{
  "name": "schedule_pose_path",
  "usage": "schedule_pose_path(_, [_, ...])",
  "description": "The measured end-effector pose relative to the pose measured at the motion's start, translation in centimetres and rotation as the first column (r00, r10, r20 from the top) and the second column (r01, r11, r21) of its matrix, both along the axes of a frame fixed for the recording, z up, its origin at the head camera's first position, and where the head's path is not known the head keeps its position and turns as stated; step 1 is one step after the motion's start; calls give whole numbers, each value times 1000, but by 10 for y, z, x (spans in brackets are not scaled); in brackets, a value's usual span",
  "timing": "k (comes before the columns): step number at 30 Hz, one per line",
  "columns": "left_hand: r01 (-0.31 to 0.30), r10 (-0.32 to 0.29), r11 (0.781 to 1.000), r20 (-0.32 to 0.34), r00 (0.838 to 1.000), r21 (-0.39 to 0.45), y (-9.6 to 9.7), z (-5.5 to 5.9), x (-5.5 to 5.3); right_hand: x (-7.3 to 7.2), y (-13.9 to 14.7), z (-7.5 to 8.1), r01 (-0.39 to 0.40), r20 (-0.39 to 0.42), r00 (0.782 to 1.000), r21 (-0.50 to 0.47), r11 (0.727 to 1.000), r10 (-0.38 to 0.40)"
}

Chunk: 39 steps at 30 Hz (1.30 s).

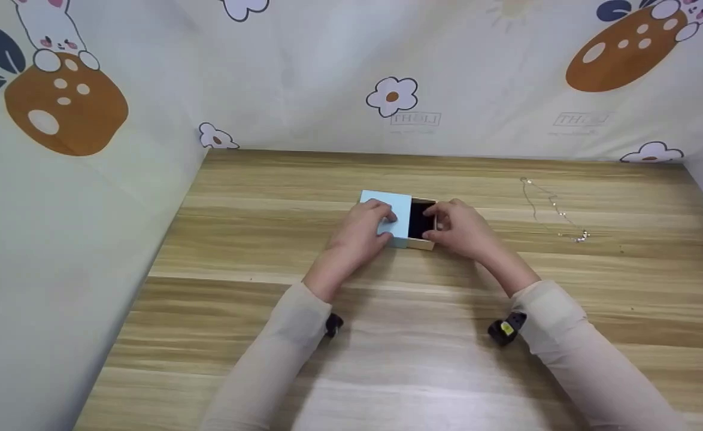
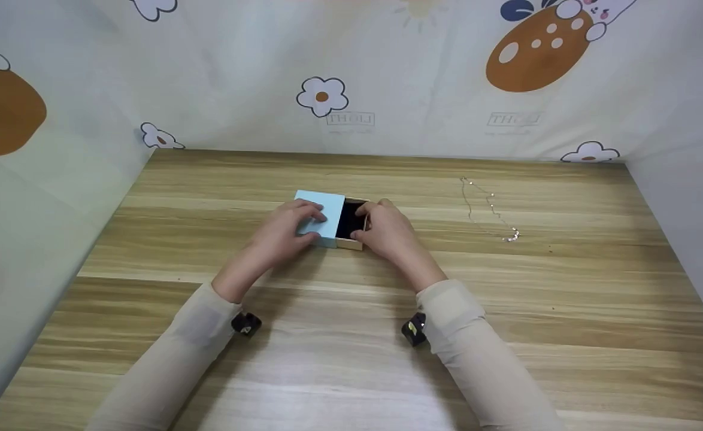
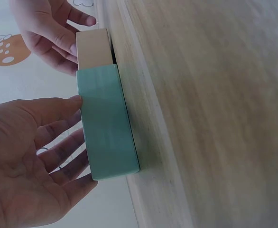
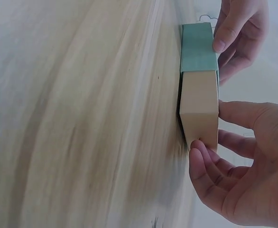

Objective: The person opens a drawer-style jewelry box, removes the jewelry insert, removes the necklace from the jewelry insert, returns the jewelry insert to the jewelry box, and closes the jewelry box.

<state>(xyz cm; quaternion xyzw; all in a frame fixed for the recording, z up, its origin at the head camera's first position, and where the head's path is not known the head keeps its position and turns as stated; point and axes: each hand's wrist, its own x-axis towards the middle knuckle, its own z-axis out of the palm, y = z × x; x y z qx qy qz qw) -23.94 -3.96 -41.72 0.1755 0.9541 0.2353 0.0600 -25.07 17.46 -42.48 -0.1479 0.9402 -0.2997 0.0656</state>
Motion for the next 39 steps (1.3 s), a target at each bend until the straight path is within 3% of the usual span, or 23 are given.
schedule_pose_path(14, [-26, 26, 1000, 24, 999, -5, 2, 0, 0, 0, -14, 1, 30, 86, 996, -102, 994, -22])
schedule_pose_path(20, [-26, 26, 1000, 30, 999, 6, 1, 0, 0, -1, -13, 0, 51, 143, 989, -209, 976, -21])
schedule_pose_path(39, [-7, 7, 1000, 30, 1000, 12, 0, 0, -1, 0, -13, -2, 79, 224, 975, -356, 931, 3])
